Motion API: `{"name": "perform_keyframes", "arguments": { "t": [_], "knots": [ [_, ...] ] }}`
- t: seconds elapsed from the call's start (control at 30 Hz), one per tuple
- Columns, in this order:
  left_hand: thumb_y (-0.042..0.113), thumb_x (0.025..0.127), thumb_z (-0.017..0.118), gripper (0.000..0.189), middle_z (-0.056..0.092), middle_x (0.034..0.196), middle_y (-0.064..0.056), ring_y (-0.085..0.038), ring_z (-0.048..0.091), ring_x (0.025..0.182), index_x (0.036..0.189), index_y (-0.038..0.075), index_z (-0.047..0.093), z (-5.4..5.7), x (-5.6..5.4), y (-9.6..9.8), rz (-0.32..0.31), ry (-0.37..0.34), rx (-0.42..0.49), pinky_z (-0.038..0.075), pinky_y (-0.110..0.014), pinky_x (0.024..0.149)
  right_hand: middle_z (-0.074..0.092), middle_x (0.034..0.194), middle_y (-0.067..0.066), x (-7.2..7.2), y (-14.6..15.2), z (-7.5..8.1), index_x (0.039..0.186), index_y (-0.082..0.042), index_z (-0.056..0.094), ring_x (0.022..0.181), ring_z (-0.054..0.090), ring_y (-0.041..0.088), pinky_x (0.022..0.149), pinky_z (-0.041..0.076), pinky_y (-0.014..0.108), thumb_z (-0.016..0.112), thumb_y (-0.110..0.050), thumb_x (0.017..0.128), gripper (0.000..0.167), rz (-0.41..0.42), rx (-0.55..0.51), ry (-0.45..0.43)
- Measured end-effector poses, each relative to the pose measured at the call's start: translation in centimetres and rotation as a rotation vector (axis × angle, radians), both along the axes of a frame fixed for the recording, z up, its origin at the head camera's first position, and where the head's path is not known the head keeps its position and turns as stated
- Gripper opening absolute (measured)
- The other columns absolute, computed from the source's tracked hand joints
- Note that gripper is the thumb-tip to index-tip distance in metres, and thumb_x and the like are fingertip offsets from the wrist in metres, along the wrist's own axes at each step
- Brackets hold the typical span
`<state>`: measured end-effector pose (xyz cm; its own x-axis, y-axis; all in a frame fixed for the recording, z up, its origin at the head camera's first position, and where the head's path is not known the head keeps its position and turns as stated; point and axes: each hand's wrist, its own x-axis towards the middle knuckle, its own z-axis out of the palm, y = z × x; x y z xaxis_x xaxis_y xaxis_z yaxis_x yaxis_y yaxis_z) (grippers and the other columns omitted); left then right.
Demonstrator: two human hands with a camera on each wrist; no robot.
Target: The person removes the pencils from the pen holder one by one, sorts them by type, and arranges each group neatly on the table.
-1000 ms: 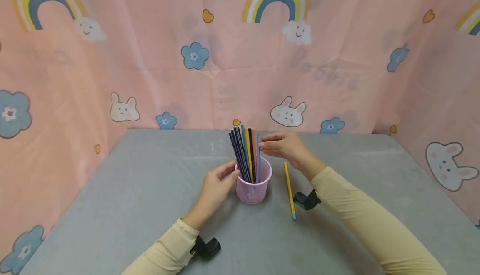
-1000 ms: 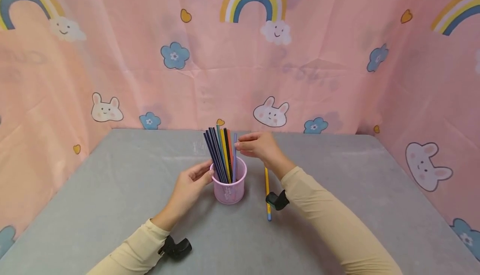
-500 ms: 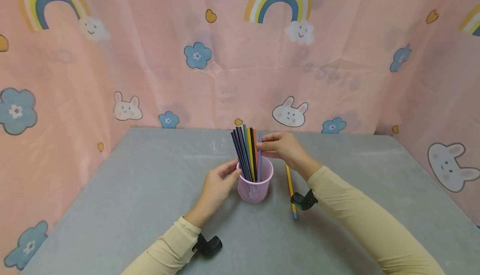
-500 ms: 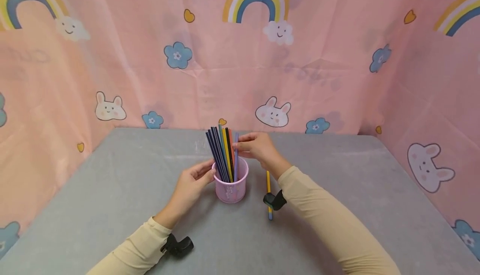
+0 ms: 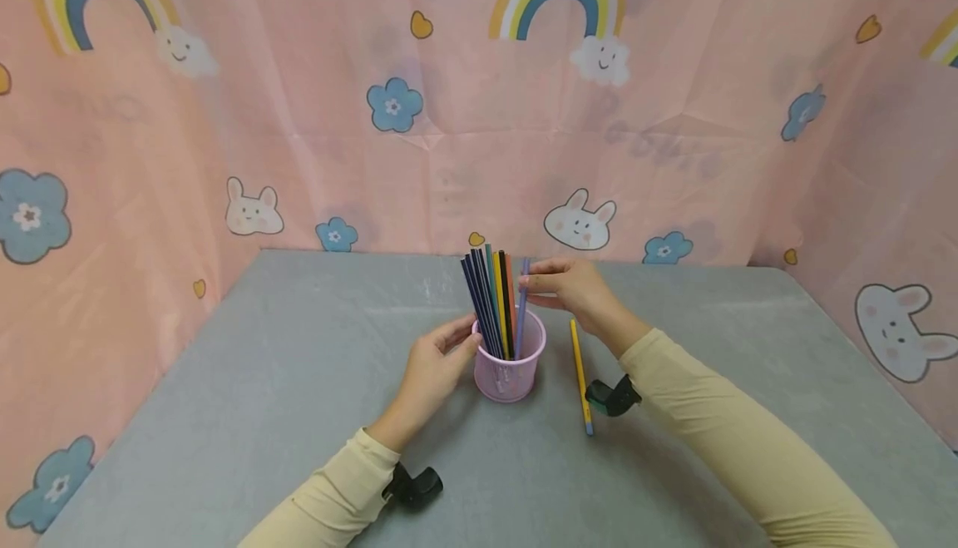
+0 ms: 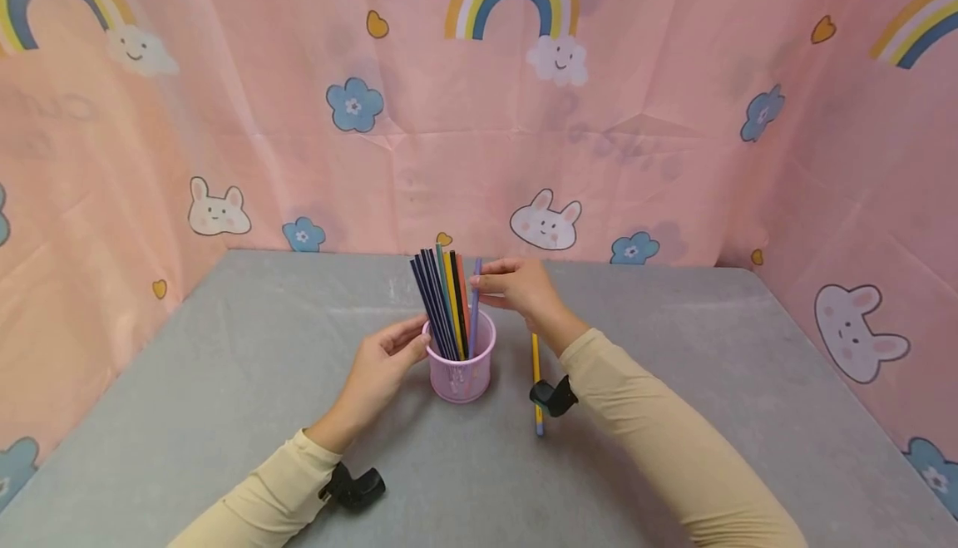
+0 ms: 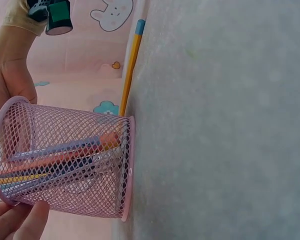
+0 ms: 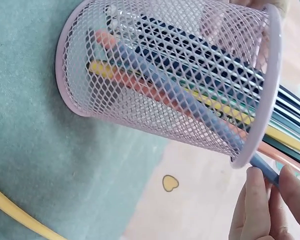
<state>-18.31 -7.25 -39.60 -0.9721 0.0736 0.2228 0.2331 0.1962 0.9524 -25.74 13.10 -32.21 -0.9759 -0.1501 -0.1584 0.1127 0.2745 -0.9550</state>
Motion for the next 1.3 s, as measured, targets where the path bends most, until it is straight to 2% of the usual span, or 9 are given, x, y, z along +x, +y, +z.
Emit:
{"name": "perform_keyframes", "arguments": {
  "t": [0.23, 0.43, 0.53, 0.7, 1.03, 1.3],
  "knots": [
    [0.015, 0.098, 0.063, 0.038, 0.066, 0.131, -0.019, -0.031, 0.061, 0.125, 0.132, -0.003, 0.061, 0.1, -0.4, -0.1, 0.011, 0.006, -0.011, 0.049, -0.044, 0.108, 0.070, 0.098, 0.000, 0.0, 0.1, 1.0, 0.113, 0.004, 0.067, 0.092, 0.068, 0.011, 0.096, 0.057, 0.039, 0.070, -0.012, 0.093, 0.026, -0.006, -0.041, 0.015],
    [0.016, 0.097, 0.064, 0.039, 0.066, 0.131, -0.017, -0.030, 0.062, 0.125, 0.132, -0.001, 0.061, 0.2, -0.4, -0.1, 0.016, -0.001, -0.014, 0.049, -0.044, 0.108, 0.070, 0.099, 0.001, 0.1, 0.2, 1.1, 0.114, 0.003, 0.068, 0.091, 0.069, 0.011, 0.091, 0.059, 0.034, 0.069, -0.011, 0.093, 0.025, -0.017, -0.048, 0.022],
    [0.015, 0.097, 0.064, 0.038, 0.066, 0.131, -0.016, -0.030, 0.062, 0.125, 0.132, -0.001, 0.062, 0.3, -0.3, -0.1, 0.015, -0.018, -0.007, 0.049, -0.044, 0.108, 0.070, 0.100, 0.002, 0.1, 0.3, 1.0, 0.120, 0.006, 0.064, 0.092, 0.069, 0.012, 0.095, 0.057, 0.038, 0.068, -0.011, 0.094, 0.031, -0.021, -0.036, 0.021],
    [0.014, 0.097, 0.064, 0.038, 0.066, 0.131, -0.018, -0.031, 0.061, 0.125, 0.132, -0.002, 0.061, 0.3, -0.1, 0.0, 0.007, -0.020, 0.005, 0.050, -0.044, 0.107, 0.070, 0.098, 0.001, 0.0, 0.3, 1.0, 0.121, 0.006, 0.063, 0.091, 0.069, 0.011, 0.099, 0.054, 0.041, 0.068, -0.012, 0.094, 0.033, -0.031, -0.038, 0.017],
    [0.013, 0.098, 0.063, 0.038, 0.066, 0.130, -0.020, -0.032, 0.061, 0.125, 0.131, -0.004, 0.061, 0.1, -0.1, -0.1, 0.002, -0.016, 0.028, 0.050, -0.044, 0.107, 0.070, 0.088, -0.007, -0.1, 0.6, 0.8, 0.120, 0.007, 0.060, 0.085, 0.070, 0.007, 0.095, 0.056, 0.036, 0.067, -0.010, 0.094, 0.032, -0.023, -0.143, 0.008],
    [0.014, 0.098, 0.063, 0.039, 0.065, 0.131, -0.019, -0.032, 0.061, 0.126, 0.132, -0.003, 0.061, 0.1, -0.1, 0.0, -0.004, -0.030, 0.016, 0.049, -0.044, 0.108, 0.071, 0.090, -0.007, -0.1, 1.2, 0.5, 0.127, 0.008, 0.059, 0.088, 0.071, 0.006, 0.085, 0.060, 0.025, 0.067, -0.011, 0.095, 0.039, -0.025, -0.138, 0.010]
  ]
}}
